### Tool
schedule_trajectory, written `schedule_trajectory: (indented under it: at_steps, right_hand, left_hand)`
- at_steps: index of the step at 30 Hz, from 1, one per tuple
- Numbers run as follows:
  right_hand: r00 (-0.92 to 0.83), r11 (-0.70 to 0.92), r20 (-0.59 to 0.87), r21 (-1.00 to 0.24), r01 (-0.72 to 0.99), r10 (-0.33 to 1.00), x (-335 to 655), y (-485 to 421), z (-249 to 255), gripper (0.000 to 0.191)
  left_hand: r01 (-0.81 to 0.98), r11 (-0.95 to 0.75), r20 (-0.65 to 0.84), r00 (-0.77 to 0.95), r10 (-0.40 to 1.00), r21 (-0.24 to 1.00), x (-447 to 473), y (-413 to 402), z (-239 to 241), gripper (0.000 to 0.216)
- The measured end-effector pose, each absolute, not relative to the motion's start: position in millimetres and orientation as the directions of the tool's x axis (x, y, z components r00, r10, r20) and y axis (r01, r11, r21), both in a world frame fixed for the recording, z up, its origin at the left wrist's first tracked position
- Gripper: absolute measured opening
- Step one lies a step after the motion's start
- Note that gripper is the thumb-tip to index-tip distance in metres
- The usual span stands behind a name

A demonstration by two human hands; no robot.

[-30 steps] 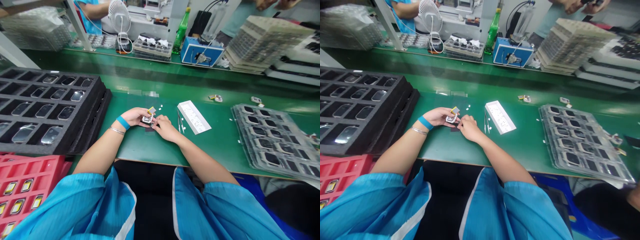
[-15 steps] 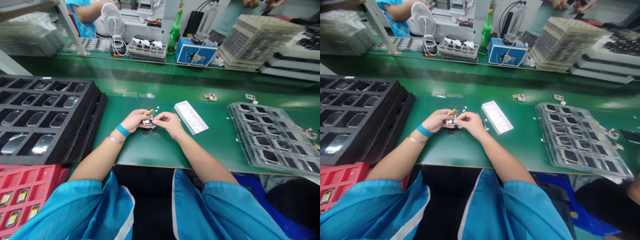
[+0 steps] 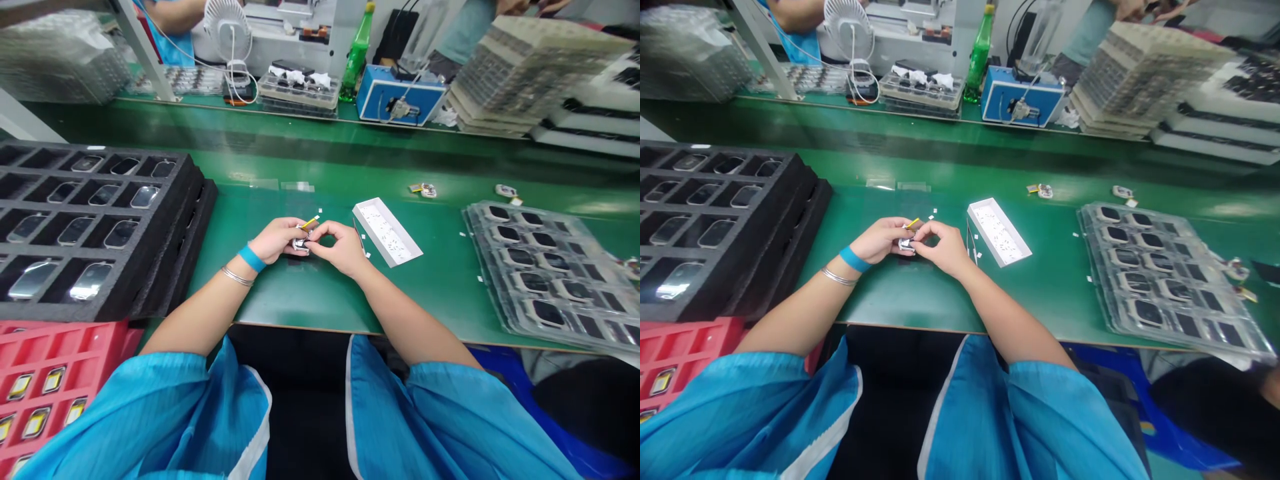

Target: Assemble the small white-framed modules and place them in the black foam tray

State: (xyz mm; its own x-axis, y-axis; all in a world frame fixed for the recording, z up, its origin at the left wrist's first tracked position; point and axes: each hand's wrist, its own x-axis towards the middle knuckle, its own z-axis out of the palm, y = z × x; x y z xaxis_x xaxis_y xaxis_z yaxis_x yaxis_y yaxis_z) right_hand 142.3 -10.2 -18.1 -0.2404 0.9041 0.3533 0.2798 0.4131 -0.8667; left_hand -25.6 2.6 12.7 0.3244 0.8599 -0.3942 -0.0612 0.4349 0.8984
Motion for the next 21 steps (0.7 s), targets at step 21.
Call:
schedule_trajectory:
  at_steps: [21]
  right_hand:
    - [-0.28,0.527,0.448,-0.76,0.381,0.849,142.0,-12.1,-17.3,0.008]
  left_hand:
    - [-0.06,0.439,-0.398,0.325,0.858,0.897,-25.0,3.9,10.0,0.009]
